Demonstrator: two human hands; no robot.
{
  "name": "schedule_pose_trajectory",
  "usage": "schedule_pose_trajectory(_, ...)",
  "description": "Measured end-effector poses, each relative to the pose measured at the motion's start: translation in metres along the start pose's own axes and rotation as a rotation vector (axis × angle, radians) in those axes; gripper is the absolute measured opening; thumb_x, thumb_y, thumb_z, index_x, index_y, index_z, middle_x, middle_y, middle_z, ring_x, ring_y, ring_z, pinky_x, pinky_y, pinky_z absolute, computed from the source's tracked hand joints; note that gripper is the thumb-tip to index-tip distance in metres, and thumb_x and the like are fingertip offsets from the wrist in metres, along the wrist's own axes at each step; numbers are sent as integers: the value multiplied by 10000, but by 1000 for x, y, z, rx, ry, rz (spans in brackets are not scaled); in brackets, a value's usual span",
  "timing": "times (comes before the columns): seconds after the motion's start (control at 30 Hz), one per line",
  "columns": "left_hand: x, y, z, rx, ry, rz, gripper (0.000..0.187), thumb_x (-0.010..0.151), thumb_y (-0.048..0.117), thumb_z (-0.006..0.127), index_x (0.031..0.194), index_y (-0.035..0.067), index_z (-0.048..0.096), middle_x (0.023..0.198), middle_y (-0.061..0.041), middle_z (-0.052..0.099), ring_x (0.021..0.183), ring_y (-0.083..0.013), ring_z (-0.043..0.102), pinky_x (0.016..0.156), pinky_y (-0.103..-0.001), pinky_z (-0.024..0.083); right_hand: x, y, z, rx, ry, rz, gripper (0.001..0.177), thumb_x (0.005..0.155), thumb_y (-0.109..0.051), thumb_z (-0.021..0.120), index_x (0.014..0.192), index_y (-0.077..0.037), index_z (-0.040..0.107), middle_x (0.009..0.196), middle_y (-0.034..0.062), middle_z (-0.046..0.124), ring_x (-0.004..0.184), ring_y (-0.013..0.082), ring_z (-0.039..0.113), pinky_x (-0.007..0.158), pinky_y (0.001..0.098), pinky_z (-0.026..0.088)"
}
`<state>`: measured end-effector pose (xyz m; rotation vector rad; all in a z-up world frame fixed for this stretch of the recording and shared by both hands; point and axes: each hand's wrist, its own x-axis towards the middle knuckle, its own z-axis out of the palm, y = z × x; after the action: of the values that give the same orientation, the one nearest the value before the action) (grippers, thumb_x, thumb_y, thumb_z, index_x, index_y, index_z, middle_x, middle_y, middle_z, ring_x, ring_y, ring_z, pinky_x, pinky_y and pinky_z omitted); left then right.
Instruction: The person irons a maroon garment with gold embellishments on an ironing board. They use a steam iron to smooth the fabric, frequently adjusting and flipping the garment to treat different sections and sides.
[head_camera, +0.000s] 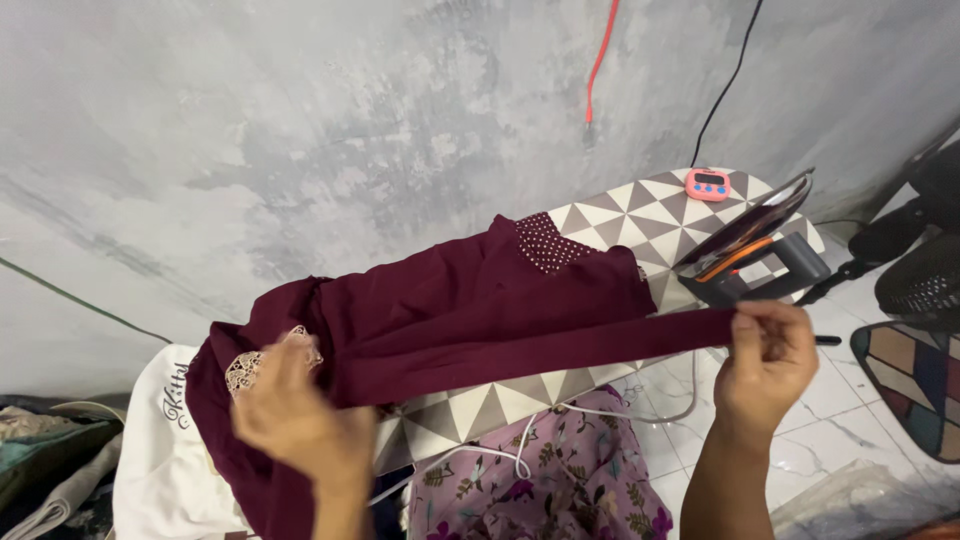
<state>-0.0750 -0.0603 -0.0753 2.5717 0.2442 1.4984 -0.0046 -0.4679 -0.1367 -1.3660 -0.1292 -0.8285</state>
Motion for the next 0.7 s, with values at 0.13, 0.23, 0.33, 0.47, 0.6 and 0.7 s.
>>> schedule_pose_trajectory(0.13, 2, -45, -9, 142, -27, -177, 686, 600, -116, 609, 1276, 0, 612, 1296, -139, 650, 1215, -350, 576, 1026, -444, 385, 7, 3, 21, -420, -432, 208, 377, 964, 25, 621, 1324, -89, 633, 865, 67, 616, 700, 103, 541, 611, 261, 447)
schedule_pose_trajectory(0.23, -10, -77, 2, -14, -113, -306, 471, 886, -48, 669, 1333, 84, 605, 1220, -40, 646, 1162, -265, 604, 986, -359, 435, 2, 11, 62, -743, -908, 201, 638, 848, -93, 696, 1440, -193, 481, 777, 132, 700, 662, 253, 684, 614, 386, 534)
schedule_pose_trajectory(0.33, -22, -92, 15, 73, -198, -357, 527, 812, -30, 662, 1317, 110, 610, 1169, -54, 647, 1040, -282, 605, 887, -377, 445, -7, 31, 95, -1134, -1159, 427, 768, 910, -121, 633, 1580, -240, 278, 738, 222, 695, 723, 387, 690, 716, 514, 515)
schedule_pose_trajectory(0.47, -31, -105, 20, 281, -304, -315, 697, 666, 14, 676, 1355, 94, 603, 1135, -29, 695, 1015, -294, 647, 903, -481, 398, -7, 83, 115, -1121, -1081, 46, 506, 871, -59, 576, 1367, -108, 486, 784, 198, 720, 748, 414, 713, 693, 546, 549)
schedule_pose_trajectory(0.6, -33, -120, 25, 255, -368, -367, 663, 719, 21, 653, 1374, 103, 596, 1106, -3, 714, 1026, -257, 669, 901, -476, 394, 15, 142, 150, -1044, -1027, -93, 295, 853, -48, 588, 1147, -65, 604, 818, 244, 714, 773, 455, 704, 692, 571, 545)
schedule_pose_trajectory(0.7, -27, -121, 33, 224, -348, -346, 635, 722, 34, 666, 1350, 106, 604, 1074, -2, 717, 1007, -248, 672, 893, -458, 394, 48, 172, 206, -934, -859, -122, 247, 905, -25, 557, 1140, -76, 611, 888, 241, 722, 836, 455, 703, 741, 557, 553)
